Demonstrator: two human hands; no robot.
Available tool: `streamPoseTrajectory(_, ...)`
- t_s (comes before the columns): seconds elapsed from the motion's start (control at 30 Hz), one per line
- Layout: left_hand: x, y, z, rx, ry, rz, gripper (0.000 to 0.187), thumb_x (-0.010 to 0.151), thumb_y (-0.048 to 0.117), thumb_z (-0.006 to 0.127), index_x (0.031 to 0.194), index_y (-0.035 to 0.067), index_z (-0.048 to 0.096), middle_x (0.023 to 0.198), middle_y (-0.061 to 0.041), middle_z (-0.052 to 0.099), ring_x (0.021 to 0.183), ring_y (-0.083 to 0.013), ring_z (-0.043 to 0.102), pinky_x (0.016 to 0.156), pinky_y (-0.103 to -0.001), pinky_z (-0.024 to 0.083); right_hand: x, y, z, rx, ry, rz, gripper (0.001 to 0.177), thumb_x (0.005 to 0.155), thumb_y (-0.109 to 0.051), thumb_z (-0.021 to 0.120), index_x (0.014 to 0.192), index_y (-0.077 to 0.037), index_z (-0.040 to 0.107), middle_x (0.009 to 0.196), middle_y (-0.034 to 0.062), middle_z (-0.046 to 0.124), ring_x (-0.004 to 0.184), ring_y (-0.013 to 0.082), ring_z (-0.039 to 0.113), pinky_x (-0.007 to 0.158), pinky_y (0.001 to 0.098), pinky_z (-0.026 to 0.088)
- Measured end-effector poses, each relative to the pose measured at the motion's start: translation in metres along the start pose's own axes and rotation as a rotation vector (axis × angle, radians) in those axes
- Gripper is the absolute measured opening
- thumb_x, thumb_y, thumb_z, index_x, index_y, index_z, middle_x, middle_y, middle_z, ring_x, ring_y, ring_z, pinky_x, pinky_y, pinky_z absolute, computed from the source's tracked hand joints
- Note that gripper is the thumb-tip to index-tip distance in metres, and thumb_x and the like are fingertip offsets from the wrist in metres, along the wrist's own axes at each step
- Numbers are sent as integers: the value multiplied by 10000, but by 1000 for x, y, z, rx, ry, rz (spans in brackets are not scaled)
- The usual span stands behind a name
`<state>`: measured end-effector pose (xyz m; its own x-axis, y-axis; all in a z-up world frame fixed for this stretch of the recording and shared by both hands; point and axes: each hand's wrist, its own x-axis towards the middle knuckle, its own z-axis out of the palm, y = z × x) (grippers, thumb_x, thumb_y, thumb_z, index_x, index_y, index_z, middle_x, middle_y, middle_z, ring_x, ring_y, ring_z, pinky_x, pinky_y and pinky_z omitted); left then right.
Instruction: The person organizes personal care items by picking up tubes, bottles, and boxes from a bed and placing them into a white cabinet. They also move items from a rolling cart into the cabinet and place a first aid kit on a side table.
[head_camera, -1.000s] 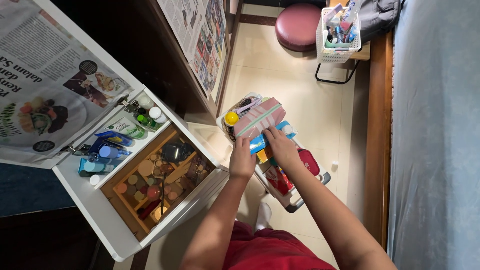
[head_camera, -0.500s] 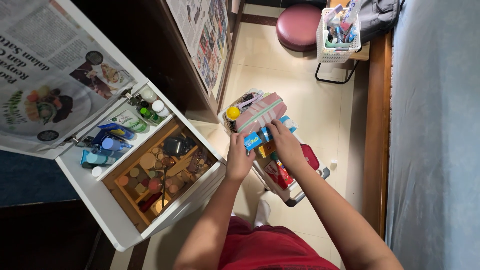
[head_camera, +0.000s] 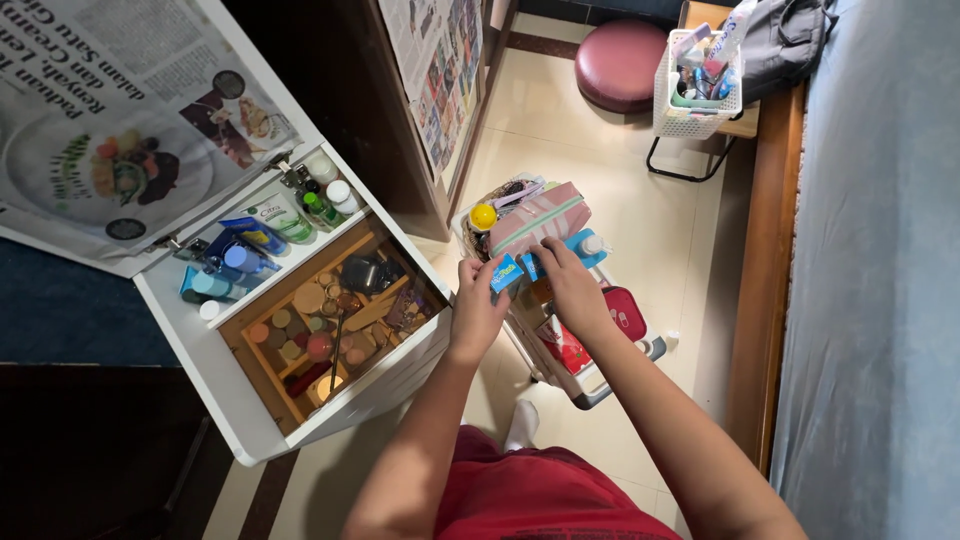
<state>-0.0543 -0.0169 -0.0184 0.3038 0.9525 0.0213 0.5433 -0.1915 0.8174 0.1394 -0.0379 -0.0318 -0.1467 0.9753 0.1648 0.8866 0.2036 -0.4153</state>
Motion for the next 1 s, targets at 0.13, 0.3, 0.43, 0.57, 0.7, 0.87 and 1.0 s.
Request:
streamPoseTrajectory(0.13,-2,-4,-1,-11,11,-15,489,897,16,629,1382,29,568,1214,-145,434,1161,-416,612,869,-457,624,1,-2,4,13,0,-7,753,762,158,715,1440,-81,494,1387,185,503,1269,339,568,1108,406,446)
streamPoseTrajectory(0.3,-6,-8,-1,-61,18,-84,499,880,2,635,1376,38,583,1279,-158,434,1220,-430,584,926,-444,611,3,-9,0,111,-28,13,780,701,202,753,1400,-69,534,1334,206,520,1197,390,608,1050,452,496)
streamPoseTrajectory(0.43,-7,-7,-8,-112,45,-124,508,869,11,653,1372,50,590,1302,-167,454,1243,-432,579,955,-422,596,10,-8,0,121,-38,3,754,716,206,724,1389,-87,551,1314,178,526,1168,370,629,1020,434,520)
streamPoseTrajectory(0.57,-3,-13,-14,-168,35,-168,545,847,14,657,1385,73,586,1321,-188,513,1254,-425,579,983,-391,582,16,-7,-3,263,-55,26,624,820,138,672,1377,-117,554,1298,164,507,1129,376,649,963,443,554)
streamPoseTrajectory(0.7,1,-15,-20,-284,58,-233,579,814,11,661,1385,95,613,1288,-183,585,1274,-365,570,1036,-362,543,24,-3,-11,463,-67,47,540,848,86,683,1355,-62,568,1255,202,494,1139,493,628,985,554,527)
streamPoseTrajectory(0.87,10,-27,-25,-475,102,-278,696,797,7,672,1471,65,508,1271,-199,605,1238,-287,577,1102,-369,467,33,9,-3,533,-74,63,531,875,-39,726,1375,-121,565,1259,179,510,1210,462,600,1031,536,504)
streamPoseTrajectory(1.0,12,-26,-33,-686,148,-308,813,822,17,710,1552,16,352,1219,-191,617,1156,-198,551,1084,-315,444,42,16,8,695,-94,173,519,925,-78,716,1418,-122,560,1261,222,581,1252,433,594,1050,517,497)
